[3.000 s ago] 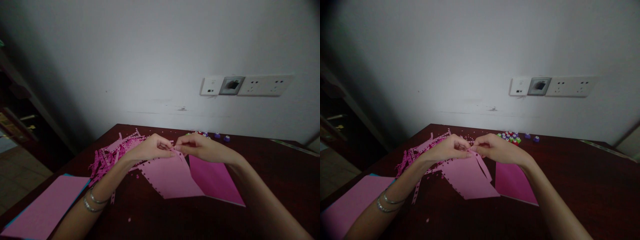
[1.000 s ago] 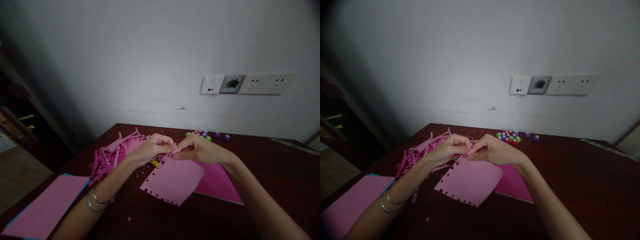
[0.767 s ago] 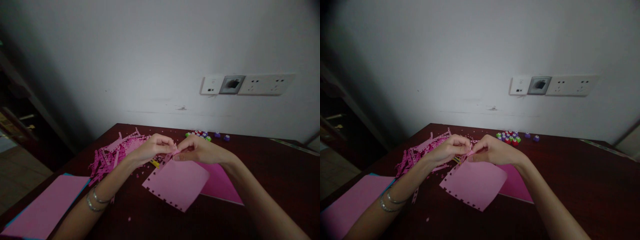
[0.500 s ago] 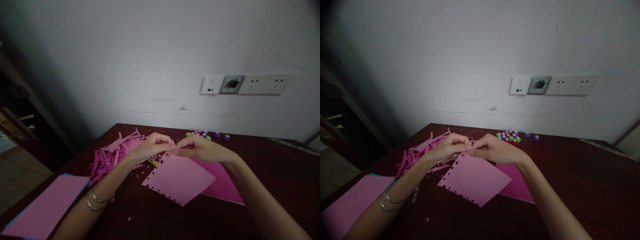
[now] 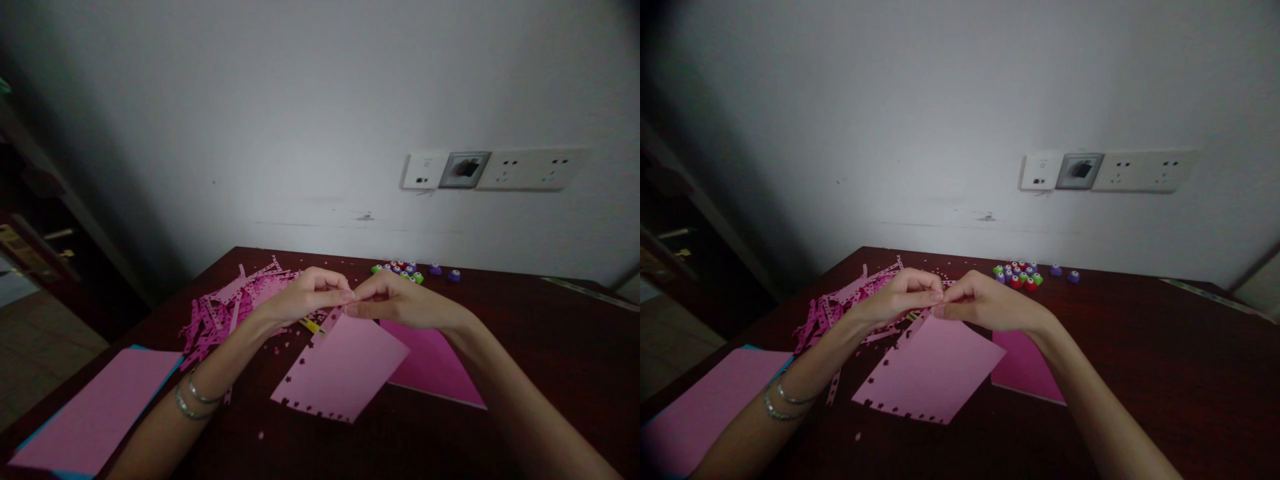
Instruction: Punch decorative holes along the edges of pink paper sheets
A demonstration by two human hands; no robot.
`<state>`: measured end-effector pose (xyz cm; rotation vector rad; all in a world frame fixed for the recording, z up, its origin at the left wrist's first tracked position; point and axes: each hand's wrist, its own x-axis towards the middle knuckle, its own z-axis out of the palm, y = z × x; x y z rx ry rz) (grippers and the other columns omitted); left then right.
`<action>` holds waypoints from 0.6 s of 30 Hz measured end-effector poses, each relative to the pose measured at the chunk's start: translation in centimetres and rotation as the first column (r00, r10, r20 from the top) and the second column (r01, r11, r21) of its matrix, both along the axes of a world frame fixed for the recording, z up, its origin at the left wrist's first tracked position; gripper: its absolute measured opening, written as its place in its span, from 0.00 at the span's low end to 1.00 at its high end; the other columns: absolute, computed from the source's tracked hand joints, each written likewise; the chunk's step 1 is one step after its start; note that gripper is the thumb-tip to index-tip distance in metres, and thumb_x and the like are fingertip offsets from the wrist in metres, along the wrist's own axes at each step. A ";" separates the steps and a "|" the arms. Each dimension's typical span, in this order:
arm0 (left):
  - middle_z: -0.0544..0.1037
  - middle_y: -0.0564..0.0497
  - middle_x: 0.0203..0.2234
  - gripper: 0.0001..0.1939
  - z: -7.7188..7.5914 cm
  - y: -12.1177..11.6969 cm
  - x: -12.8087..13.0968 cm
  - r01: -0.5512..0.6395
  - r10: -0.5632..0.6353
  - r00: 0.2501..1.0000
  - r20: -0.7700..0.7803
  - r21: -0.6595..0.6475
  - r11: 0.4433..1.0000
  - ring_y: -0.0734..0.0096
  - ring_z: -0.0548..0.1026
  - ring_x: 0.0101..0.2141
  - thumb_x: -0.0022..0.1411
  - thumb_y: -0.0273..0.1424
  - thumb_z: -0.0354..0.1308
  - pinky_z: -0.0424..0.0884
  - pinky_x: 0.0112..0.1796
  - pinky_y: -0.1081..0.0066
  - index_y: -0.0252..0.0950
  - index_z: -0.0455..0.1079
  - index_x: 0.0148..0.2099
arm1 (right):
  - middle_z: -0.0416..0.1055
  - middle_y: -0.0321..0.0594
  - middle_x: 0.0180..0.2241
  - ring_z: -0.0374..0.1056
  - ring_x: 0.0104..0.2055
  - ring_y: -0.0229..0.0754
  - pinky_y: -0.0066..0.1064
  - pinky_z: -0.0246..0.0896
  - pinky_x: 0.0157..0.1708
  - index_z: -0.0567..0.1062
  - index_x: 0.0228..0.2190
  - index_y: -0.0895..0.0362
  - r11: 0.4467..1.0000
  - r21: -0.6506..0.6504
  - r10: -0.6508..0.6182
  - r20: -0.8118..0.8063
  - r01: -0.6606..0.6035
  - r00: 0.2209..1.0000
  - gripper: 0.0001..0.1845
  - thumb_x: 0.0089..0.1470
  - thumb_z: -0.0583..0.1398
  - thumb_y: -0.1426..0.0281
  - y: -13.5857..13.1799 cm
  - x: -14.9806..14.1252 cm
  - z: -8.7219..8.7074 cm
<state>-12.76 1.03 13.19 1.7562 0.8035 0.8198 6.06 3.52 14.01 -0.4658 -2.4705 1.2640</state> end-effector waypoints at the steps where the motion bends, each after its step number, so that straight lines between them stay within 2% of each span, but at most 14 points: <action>1: 0.63 0.56 0.18 0.12 -0.1 0.0 0.0 0.003 -0.003 1.000 0.012 -0.005 1.000 0.80 0.58 0.22 0.53 0.37 0.58 0.53 0.23 0.75 0.32 0.67 0.26 | 0.43 0.28 0.18 0.40 0.20 0.30 0.25 0.36 0.18 0.60 0.15 0.59 1.000 0.002 0.007 -0.006 -0.007 1.000 0.20 0.53 0.56 0.62 0.0 0.0 0.1; 5: 0.63 0.56 0.18 0.12 -0.4 0.0 0.1 0.032 -0.031 0.999 0.038 -0.036 0.999 0.80 0.59 0.21 0.52 0.37 0.59 0.54 0.23 0.75 0.33 0.68 0.26 | 0.44 0.28 0.18 0.41 0.20 0.29 0.25 0.37 0.18 0.63 0.15 0.60 0.999 0.009 0.038 -0.006 -0.038 0.999 0.20 0.53 0.56 0.62 -0.2 0.1 0.2; 11: 0.65 0.56 0.18 0.11 -0.4 -0.1 0.0 0.064 -0.055 0.993 0.100 -0.089 0.994 0.81 0.61 0.20 0.53 0.35 0.58 0.54 0.22 0.76 0.32 0.67 0.26 | 0.50 0.29 0.17 0.44 0.21 0.30 0.24 0.41 0.19 0.72 0.21 0.61 0.999 0.011 0.050 -0.050 -0.050 0.997 0.16 0.52 0.57 0.63 -0.4 0.0 0.3; 15: 0.65 0.56 0.18 0.10 -0.1 -0.1 0.0 -0.010 0.022 0.993 0.119 -0.106 0.994 0.82 0.62 0.21 0.53 0.34 0.58 0.56 0.23 0.77 0.32 0.66 0.26 | 0.57 0.30 0.18 0.48 0.21 0.29 0.23 0.45 0.20 0.74 0.24 0.61 1.000 -0.007 -0.023 -0.070 0.023 0.997 0.14 0.51 0.57 0.63 -0.3 0.0 0.2; 18: 0.67 0.56 0.20 0.10 -0.1 0.2 0.0 -0.093 0.110 0.983 0.144 -0.121 0.988 0.82 0.63 0.20 0.52 0.34 0.58 0.58 0.23 0.77 0.33 0.66 0.27 | 0.63 0.31 0.20 0.53 0.22 0.30 0.23 0.49 0.21 0.76 0.27 0.60 0.996 -0.037 -0.088 -0.057 0.086 0.994 0.12 0.47 0.61 0.63 0.2 0.0 -0.2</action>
